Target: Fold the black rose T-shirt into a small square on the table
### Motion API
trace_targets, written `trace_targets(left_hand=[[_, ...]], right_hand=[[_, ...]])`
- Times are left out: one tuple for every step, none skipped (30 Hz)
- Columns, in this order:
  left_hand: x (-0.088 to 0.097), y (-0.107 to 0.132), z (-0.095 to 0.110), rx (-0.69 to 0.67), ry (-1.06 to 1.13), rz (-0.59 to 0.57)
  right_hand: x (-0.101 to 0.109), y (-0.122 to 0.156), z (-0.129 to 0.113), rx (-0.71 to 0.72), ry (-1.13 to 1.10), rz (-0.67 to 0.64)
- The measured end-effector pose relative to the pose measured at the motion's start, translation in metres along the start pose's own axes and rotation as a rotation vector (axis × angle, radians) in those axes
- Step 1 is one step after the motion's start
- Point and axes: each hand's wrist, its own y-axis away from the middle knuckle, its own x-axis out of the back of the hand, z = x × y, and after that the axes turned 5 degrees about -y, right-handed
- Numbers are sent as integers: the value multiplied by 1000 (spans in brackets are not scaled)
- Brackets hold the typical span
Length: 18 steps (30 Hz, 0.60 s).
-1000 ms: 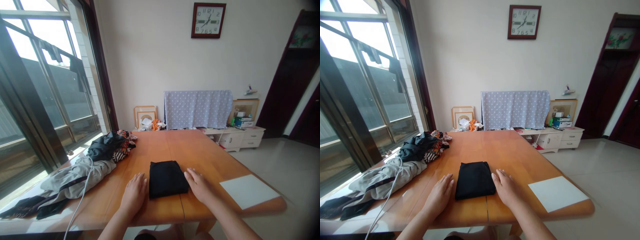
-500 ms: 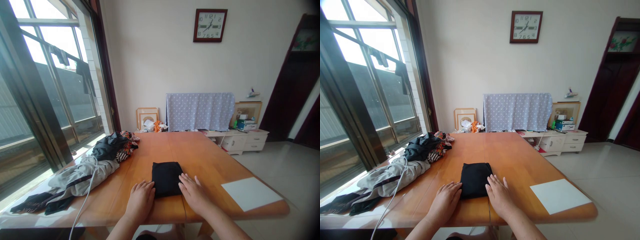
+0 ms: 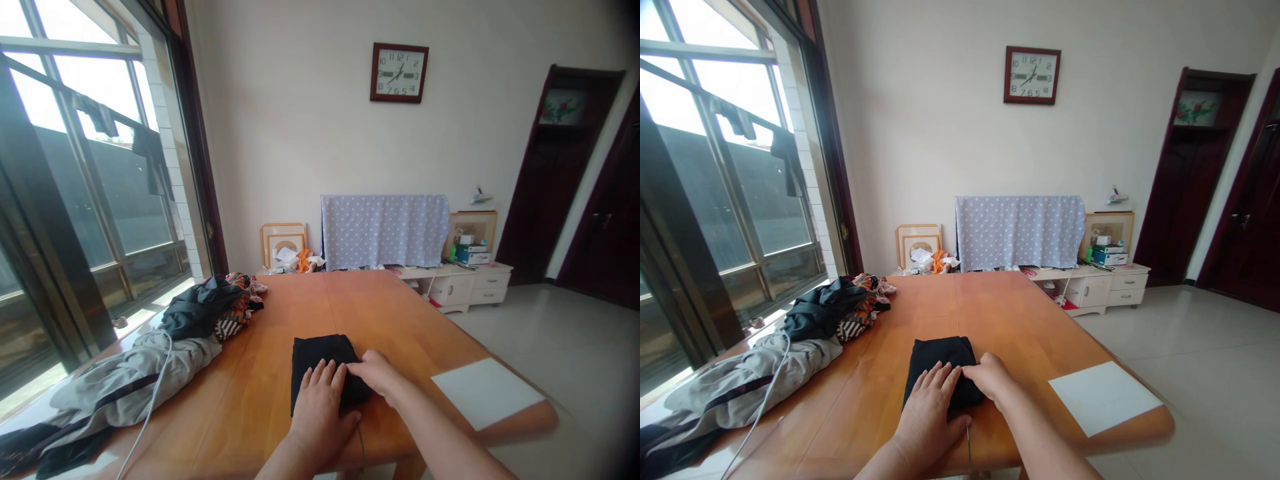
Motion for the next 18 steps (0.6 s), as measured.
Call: trace_targets(left_hand=[[-1,-1,1,11,-11,-6],[-2,-3,1,17,-20,-9],[-2,-4,1,23,-27,-10],[-2,-5,1,29,-34,-7],[-1,-6,0,37,-42,-2],[-1,-7,0,46,-48,11],[0,-8,-1,57,-51,30],[1,-9,-3,70,-48,51],[2,-11,-5,83,-38,73],[5,-12,-7,95,-16,97],[8,-13,-10,111,20,124],[12,-15,-13,132,77,153],[18,-16,-17,160,157,188],[25,-18,-20,190,267,231],[33,-20,-23,219,409,283],[41,-21,-25,246,581,336],[50,-22,-28,267,780,379],[59,-23,-30,294,995,406]], right_hand=[[0,-1,-3,-47,-27,-5],[0,-2,-6,-97,-55,-5],[-1,-3,-9,-147,-87,-6],[-2,-3,-12,-189,-123,-12],[-4,-4,-15,-224,-164,-21],[-6,-4,-19,-250,-208,-31],[-9,-4,-23,-266,-254,-43],[-12,-2,-27,-270,-302,-55],[-16,-1,-32,-266,-350,-67],[-19,1,-37,-255,-396,-81],[-21,4,-41,-240,-440,-99],[-21,6,-45,-222,-478,-122],[-20,8,-48,-200,-518,-146],[-18,10,-49,-173,-563,-161],[-14,10,-50,-144,-610,-158],[-9,9,-48,-115,-655,-134],[-3,8,-46,-90,-692,-85],[2,6,-42,-71,-714,-19]])
